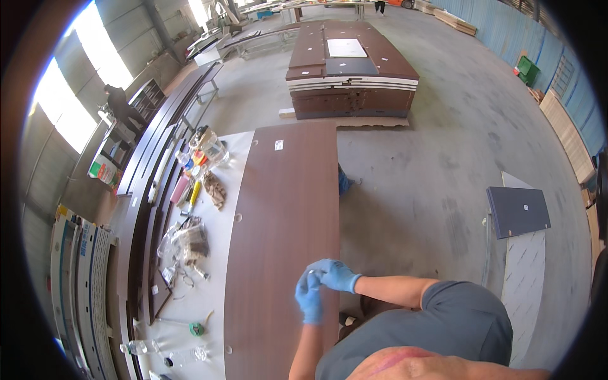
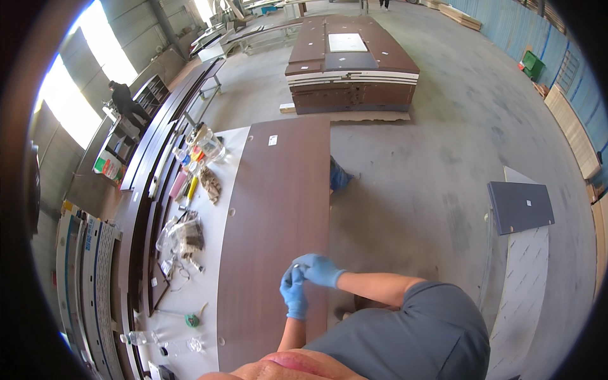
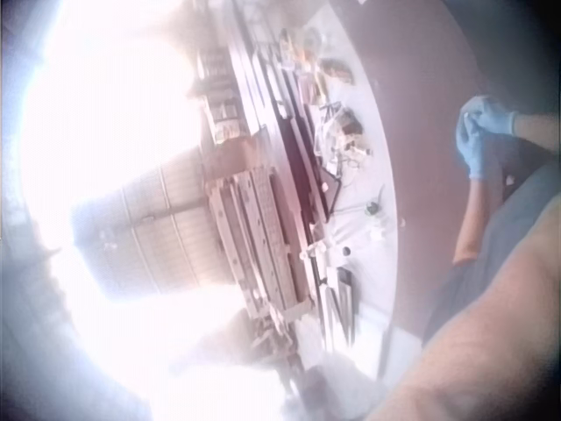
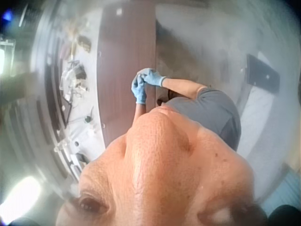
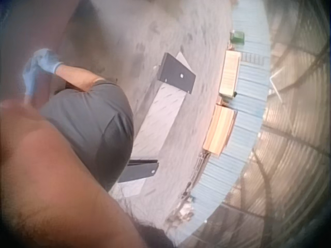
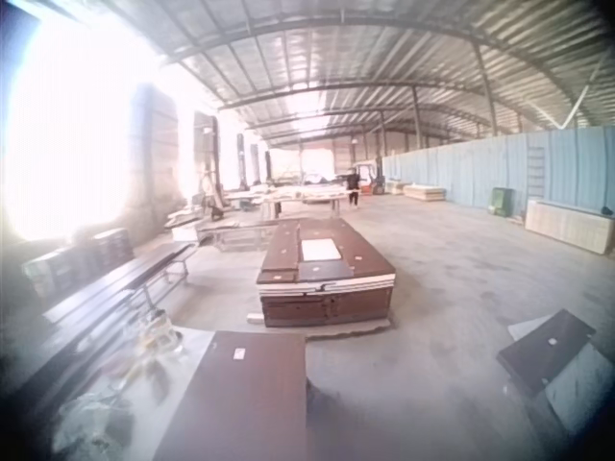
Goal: The person picks up and places several large wood panels on a workbench, wipes the workbench surface with a cloth, and then moves additional panels onto the bench. The person handles the panels one at a time and wipes the surface between moves.
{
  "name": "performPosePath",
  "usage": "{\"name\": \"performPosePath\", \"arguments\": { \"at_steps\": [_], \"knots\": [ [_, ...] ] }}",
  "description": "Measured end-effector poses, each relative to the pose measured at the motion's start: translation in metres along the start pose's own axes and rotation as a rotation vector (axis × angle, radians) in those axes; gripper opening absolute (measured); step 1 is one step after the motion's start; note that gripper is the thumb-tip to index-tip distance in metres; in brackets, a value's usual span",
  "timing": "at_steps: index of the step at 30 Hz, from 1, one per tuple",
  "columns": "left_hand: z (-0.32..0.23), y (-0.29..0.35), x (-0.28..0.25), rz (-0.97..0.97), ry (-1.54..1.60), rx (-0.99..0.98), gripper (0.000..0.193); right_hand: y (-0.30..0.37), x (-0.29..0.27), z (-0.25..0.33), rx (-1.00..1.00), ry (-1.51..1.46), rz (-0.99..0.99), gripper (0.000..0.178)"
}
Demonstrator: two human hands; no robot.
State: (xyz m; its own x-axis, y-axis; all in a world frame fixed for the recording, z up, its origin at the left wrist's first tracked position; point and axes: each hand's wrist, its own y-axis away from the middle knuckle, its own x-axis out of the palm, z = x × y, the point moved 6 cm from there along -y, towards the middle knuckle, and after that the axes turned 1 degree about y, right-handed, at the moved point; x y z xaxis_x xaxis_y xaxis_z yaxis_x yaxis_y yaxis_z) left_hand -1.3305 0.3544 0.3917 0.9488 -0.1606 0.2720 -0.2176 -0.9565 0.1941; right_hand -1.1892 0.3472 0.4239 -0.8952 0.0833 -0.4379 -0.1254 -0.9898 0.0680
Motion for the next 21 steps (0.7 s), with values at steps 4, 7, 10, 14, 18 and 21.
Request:
{"name": "performPosePath", "arguments": {
  "at_steps": [4, 7, 10, 14, 18, 21],
  "knots": [
    [-0.003, 0.047, -0.070, -0.253, 0.003, -0.089, 0.031, 0.020, 0.061, 0.039, -0.123, 0.219, 0.207, 0.027],
    [0.004, 0.085, -0.108, -0.385, 0.062, -0.021, 0.031, 0.034, 0.112, 0.053, -0.152, 0.276, 0.370, 0.027],
    [0.018, 0.135, -0.150, -0.603, 0.023, -0.085, 0.028, 0.057, 0.164, 0.066, -0.278, 0.263, 0.496, 0.024],
    [0.025, 0.207, -0.205, -0.775, 0.044, -0.086, 0.023, 0.092, 0.226, 0.073, -0.411, 0.155, 0.740, 0.030],
    [0.020, 0.294, -0.295, -1.085, -0.117, -0.018, 0.020, 0.128, 0.272, 0.076, -0.331, 0.009, 0.771, 0.044],
    [0.011, 0.381, -0.401, -1.332, -0.305, -0.021, 0.013, 0.150, 0.312, 0.089, -0.442, 0.189, 0.741, 0.040]
  ]
}}
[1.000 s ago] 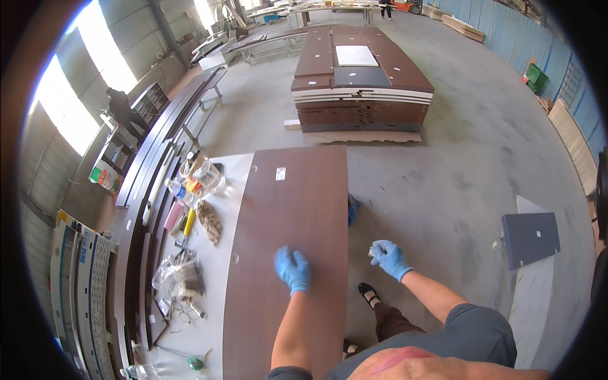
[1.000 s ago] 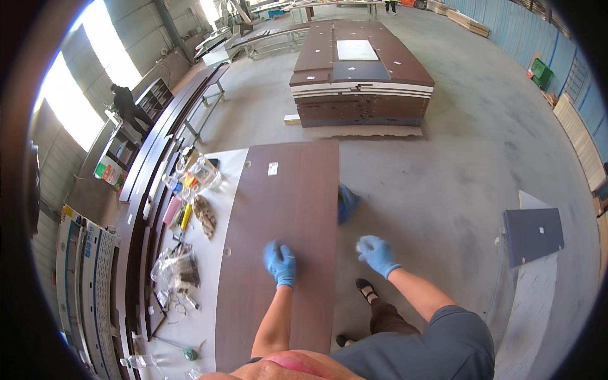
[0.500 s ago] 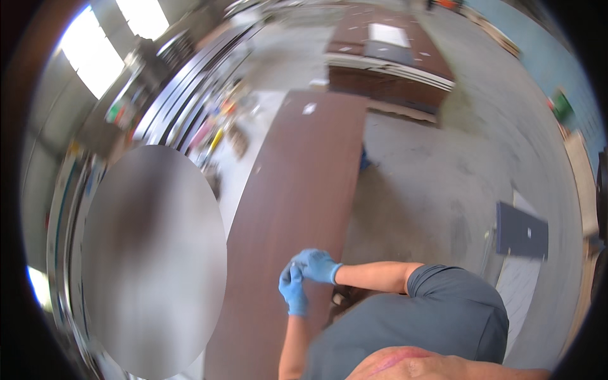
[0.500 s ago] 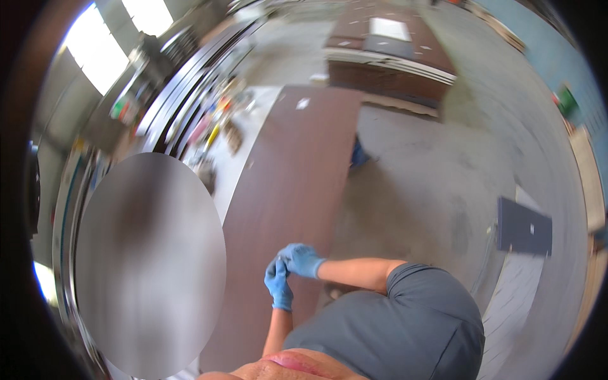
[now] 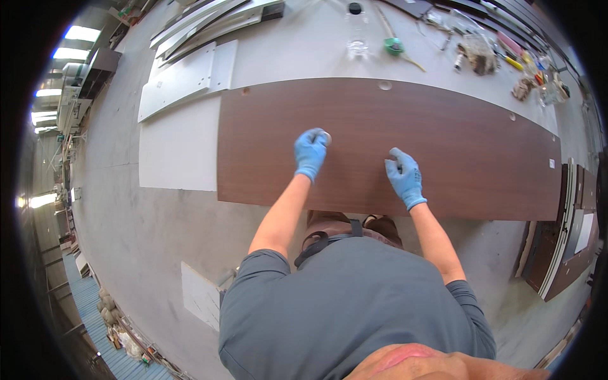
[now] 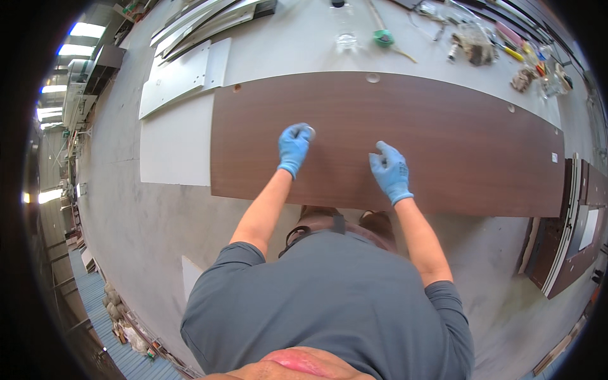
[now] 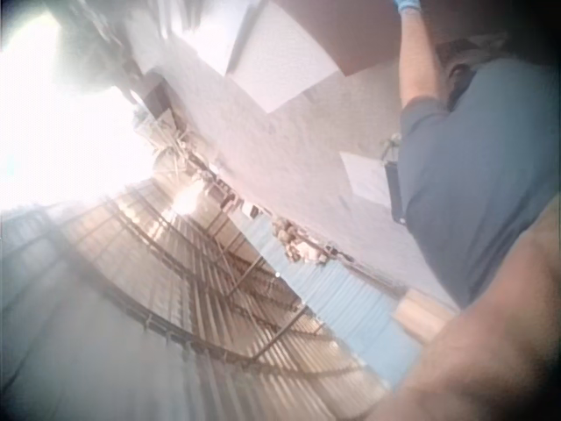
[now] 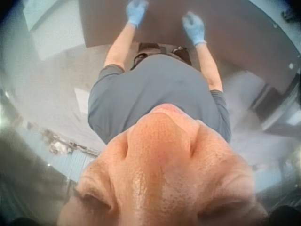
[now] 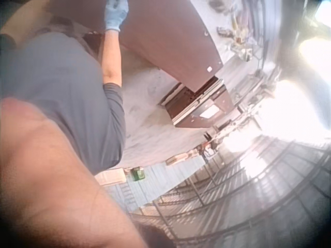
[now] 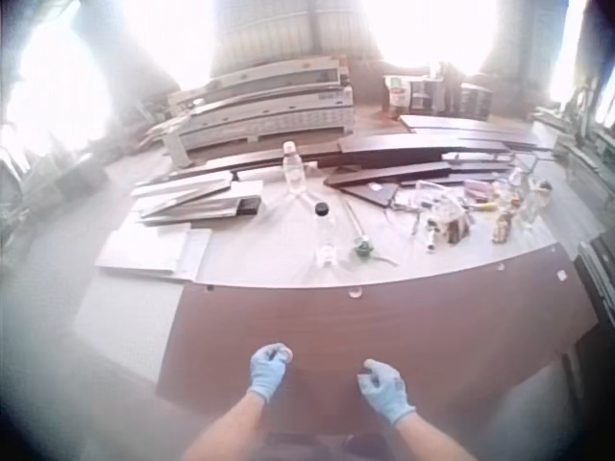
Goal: The person picks up and places several large wood panels on a workbench, wipes the workbench surface with a cloth, and then moves additional panels onto the bench. The person handles the panels one at a time and wipes the surface between moves.
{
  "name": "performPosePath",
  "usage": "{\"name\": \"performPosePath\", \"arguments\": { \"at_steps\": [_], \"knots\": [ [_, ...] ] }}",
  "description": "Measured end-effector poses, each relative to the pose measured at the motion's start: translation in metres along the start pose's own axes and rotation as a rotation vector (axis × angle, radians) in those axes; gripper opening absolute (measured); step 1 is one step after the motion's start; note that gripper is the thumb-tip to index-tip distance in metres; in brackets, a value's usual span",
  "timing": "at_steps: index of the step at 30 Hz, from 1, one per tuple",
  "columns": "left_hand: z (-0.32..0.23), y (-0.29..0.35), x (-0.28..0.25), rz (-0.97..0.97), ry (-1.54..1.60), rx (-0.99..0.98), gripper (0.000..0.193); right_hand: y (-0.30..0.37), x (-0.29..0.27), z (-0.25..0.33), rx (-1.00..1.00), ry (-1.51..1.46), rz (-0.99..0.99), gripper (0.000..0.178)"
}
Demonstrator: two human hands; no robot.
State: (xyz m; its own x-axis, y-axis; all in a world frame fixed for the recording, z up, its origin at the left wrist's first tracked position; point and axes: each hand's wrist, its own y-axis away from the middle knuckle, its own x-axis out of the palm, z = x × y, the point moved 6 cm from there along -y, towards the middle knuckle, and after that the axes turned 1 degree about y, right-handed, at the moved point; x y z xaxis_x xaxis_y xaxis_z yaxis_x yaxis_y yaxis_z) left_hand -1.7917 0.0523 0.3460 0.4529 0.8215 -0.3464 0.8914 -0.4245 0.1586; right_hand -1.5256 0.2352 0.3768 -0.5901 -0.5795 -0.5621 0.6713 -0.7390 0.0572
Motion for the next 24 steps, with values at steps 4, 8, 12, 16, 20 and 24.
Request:
{"name": "performPosePath", "arguments": {
  "at_steps": [4, 8, 12, 16, 20, 24],
  "knots": [
    [-0.014, -0.110, -0.119, -0.358, -0.380, 0.353, 0.007, -0.041, 0.047, 0.054, -0.277, 0.230, -0.213, 0.029],
    [-0.015, -0.205, -0.179, -0.336, -0.757, 0.428, 0.010, -0.071, 0.101, 0.083, -0.173, 0.553, -0.271, 0.024],
    [0.016, -0.274, -0.189, -0.347, -0.749, 0.444, 0.018, -0.083, 0.114, 0.088, -0.089, 0.566, -0.357, 0.024],
    [0.041, -0.307, -0.184, -0.223, -0.849, 0.525, 0.028, -0.079, 0.108, 0.093, -0.167, 0.523, -0.389, 0.019],
    [0.041, -0.308, -0.184, -0.256, -0.732, 0.490, 0.031, -0.077, 0.105, 0.090, 0.014, 0.660, -0.341, 0.016],
    [0.030, -0.298, -0.186, -0.295, -0.815, 0.388, 0.029, -0.069, 0.101, 0.095, 0.032, 0.580, -0.325, 0.019]
  ]
}}
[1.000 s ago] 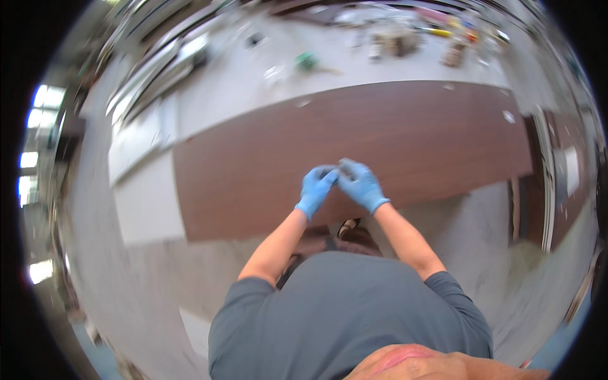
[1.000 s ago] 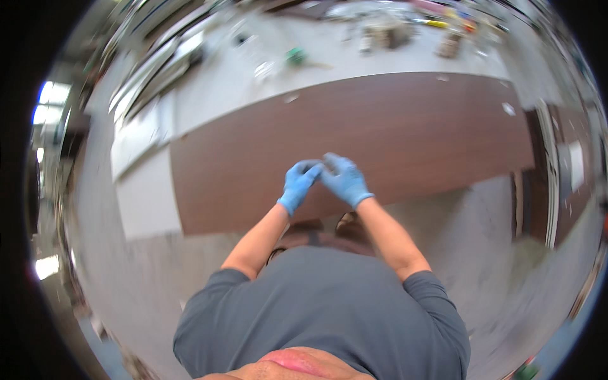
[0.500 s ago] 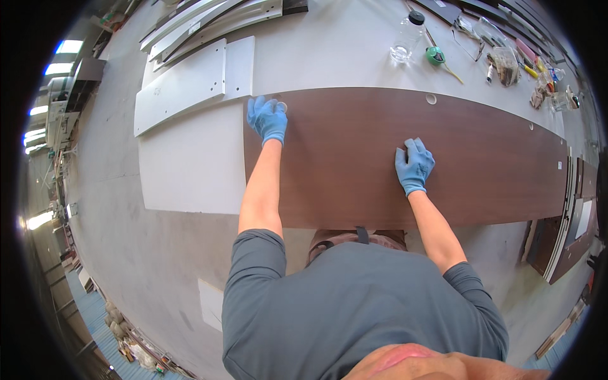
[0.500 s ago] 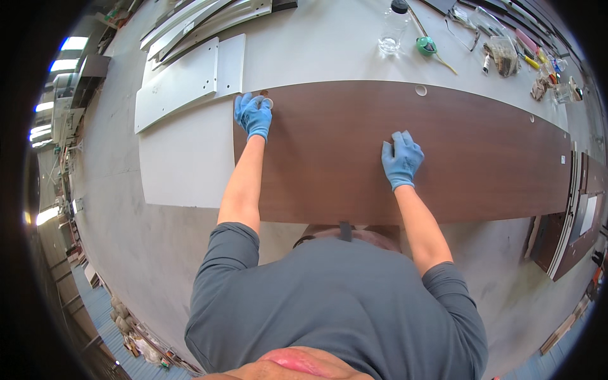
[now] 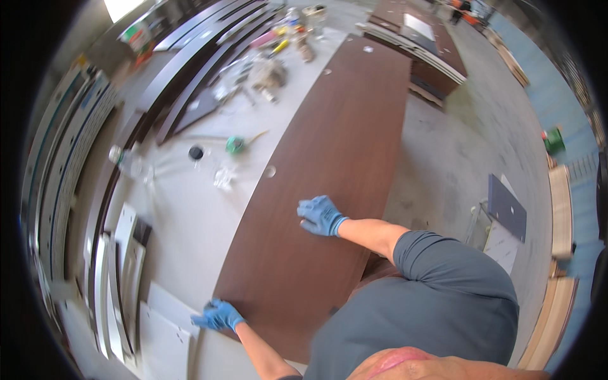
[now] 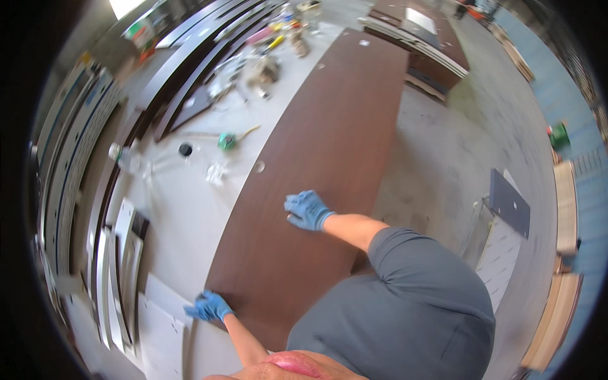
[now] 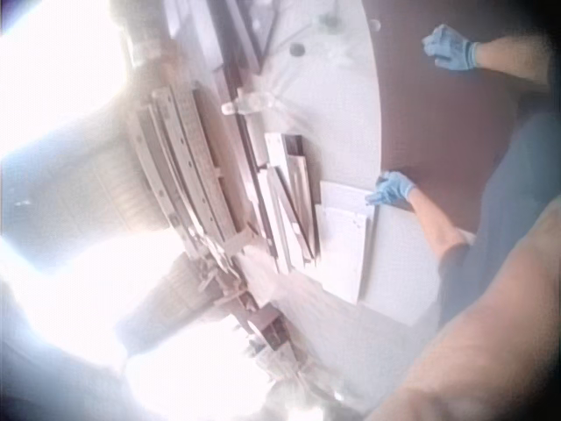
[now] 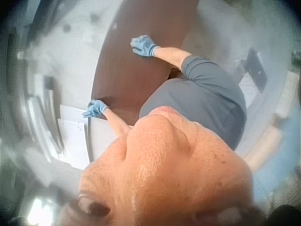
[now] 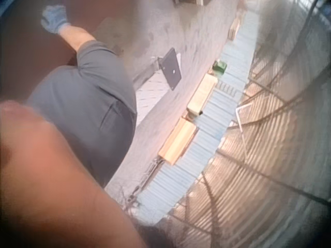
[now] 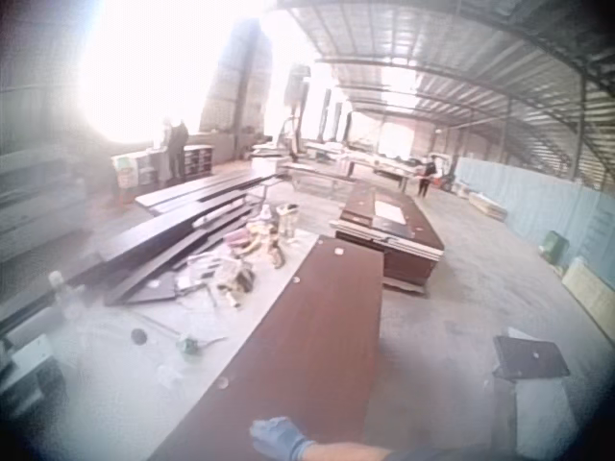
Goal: The person picks up and places several large wood panels on a workbench, wipes the workbench surface with a cloth, and then moves additional panels onto the bench. The person handles the panels one at a time and wipes the surface between moves.
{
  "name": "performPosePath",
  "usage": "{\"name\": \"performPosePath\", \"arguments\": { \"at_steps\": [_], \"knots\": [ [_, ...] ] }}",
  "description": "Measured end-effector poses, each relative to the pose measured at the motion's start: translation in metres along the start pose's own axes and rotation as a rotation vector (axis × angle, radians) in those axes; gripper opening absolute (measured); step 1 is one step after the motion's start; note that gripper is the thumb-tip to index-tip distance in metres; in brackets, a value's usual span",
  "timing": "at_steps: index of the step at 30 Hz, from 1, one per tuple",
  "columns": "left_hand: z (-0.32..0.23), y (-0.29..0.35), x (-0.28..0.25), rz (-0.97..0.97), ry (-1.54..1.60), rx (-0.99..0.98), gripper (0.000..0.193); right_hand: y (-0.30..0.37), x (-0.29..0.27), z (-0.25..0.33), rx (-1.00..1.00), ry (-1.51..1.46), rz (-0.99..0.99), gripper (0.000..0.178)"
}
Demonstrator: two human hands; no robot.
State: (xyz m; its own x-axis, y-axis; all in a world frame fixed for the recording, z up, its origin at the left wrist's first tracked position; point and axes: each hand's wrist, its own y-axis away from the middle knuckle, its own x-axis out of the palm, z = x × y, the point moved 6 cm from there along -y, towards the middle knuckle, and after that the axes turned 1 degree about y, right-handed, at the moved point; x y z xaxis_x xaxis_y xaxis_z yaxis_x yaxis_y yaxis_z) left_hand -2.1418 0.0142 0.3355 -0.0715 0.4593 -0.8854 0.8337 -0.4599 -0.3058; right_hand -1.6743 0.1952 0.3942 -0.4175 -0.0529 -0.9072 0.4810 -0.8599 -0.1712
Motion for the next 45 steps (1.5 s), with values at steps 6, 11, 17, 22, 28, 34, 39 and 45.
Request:
{"name": "performPosePath", "arguments": {
  "at_steps": [6, 11, 17, 22, 28, 34, 39, 45],
  "knots": [
    [-0.001, -0.007, -0.003, 0.029, -0.029, 0.034, 0.021, 0.006, 0.002, -0.006, 0.023, 0.029, -0.019, 0.020],
    [0.016, -0.023, 0.008, 0.221, 0.136, 0.016, 0.025, 0.008, 0.004, -0.006, 0.002, 0.053, -0.042, 0.021],
    [0.031, -0.037, 0.032, 0.513, 0.503, -0.005, 0.011, 0.008, 0.004, -0.005, 0.032, 0.047, -0.024, 0.021],
    [0.034, -0.039, 0.030, 0.381, 0.487, 0.123, 0.008, 0.009, 0.002, -0.004, 0.012, 0.034, -0.049, 0.021],
    [0.019, -0.042, 0.017, 0.101, 0.176, 0.499, 0.013, 0.009, -0.001, -0.003, -0.013, 0.044, -0.095, 0.021],
    [0.035, -0.052, 0.047, 0.572, 0.462, 0.208, 0.017, 0.009, 0.007, -0.010, 0.017, 0.052, -0.001, 0.021],
    [0.048, -0.054, 0.060, 0.683, 0.772, -0.061, 0.013, 0.008, 0.005, -0.012, -0.015, 0.028, -0.076, 0.021],
    [0.043, -0.058, 0.065, 0.780, 0.704, 0.043, 0.019, 0.010, 0.002, -0.013, -0.010, 0.009, -0.087, 0.021]
  ]
}}
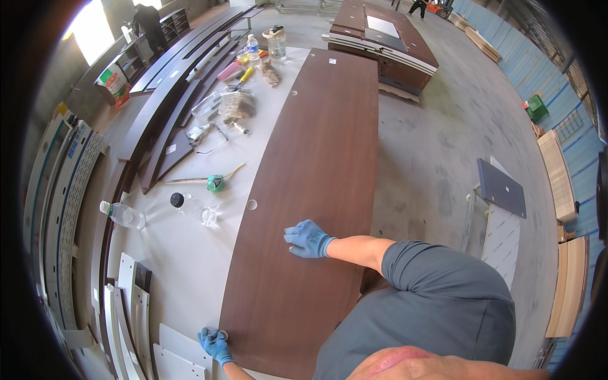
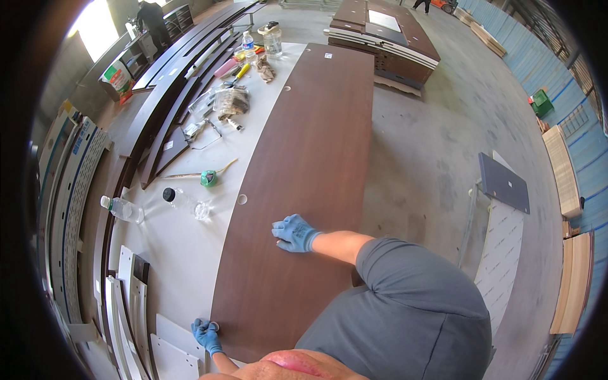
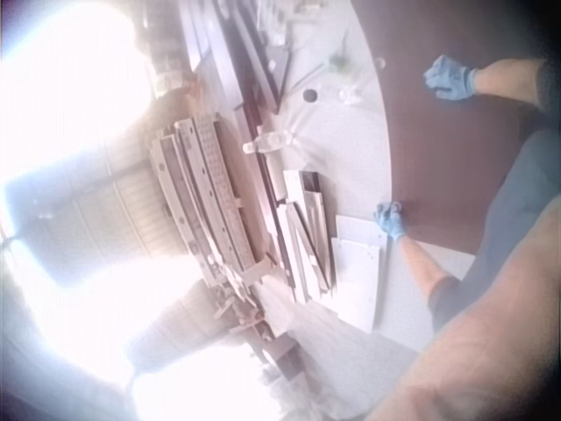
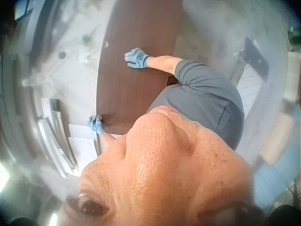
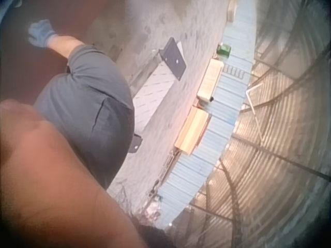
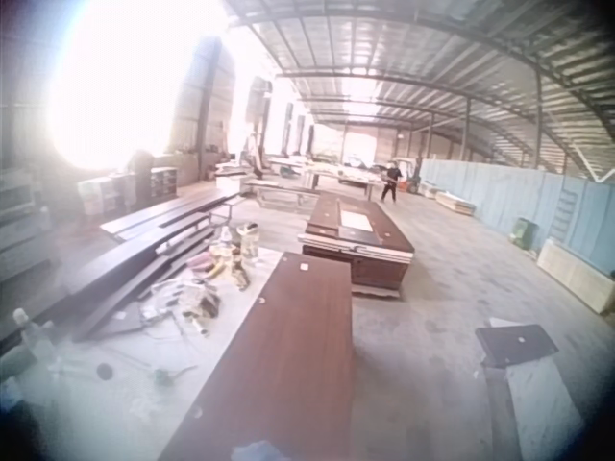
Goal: The person picks up and places several large wood panels on a workbench, wipes the workbench surface with a cloth, and then moves additional panels onto the bench. The person handles the panels one at a time and wipes the surface between moves.
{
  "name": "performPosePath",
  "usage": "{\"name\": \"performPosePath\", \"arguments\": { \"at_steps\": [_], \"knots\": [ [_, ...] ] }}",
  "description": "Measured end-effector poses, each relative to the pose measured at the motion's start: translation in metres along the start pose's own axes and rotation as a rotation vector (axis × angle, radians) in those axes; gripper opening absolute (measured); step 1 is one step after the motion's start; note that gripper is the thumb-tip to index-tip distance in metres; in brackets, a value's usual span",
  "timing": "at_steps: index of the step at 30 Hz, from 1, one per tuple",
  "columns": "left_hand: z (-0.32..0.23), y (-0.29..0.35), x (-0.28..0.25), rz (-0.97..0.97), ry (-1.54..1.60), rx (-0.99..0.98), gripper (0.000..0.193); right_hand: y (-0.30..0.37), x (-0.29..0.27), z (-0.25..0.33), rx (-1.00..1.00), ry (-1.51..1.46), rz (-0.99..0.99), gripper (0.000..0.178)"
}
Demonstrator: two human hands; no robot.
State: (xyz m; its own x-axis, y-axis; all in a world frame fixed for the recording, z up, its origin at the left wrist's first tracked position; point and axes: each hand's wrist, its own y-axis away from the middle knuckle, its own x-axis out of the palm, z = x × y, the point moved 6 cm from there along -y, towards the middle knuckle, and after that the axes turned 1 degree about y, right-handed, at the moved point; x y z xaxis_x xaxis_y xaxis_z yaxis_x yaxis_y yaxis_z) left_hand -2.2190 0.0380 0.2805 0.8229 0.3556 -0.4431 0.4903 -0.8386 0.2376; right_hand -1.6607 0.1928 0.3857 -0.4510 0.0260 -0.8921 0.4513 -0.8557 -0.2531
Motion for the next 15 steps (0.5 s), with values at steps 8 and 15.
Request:
{"name": "performPosePath", "arguments": {
  "at_steps": [8, 15],
  "knots": [
    [-0.015, 0.004, -0.005, -0.105, -0.671, 0.093, 0.067, -0.002, 0.003, -0.002, 0.020, -0.005, 0.042, 0.021],
    [0.006, -0.008, -0.006, -0.057, -0.637, 0.006, 0.074, -0.001, 0.002, -0.001, -0.002, -0.008, -0.012, 0.020]
  ]
}}
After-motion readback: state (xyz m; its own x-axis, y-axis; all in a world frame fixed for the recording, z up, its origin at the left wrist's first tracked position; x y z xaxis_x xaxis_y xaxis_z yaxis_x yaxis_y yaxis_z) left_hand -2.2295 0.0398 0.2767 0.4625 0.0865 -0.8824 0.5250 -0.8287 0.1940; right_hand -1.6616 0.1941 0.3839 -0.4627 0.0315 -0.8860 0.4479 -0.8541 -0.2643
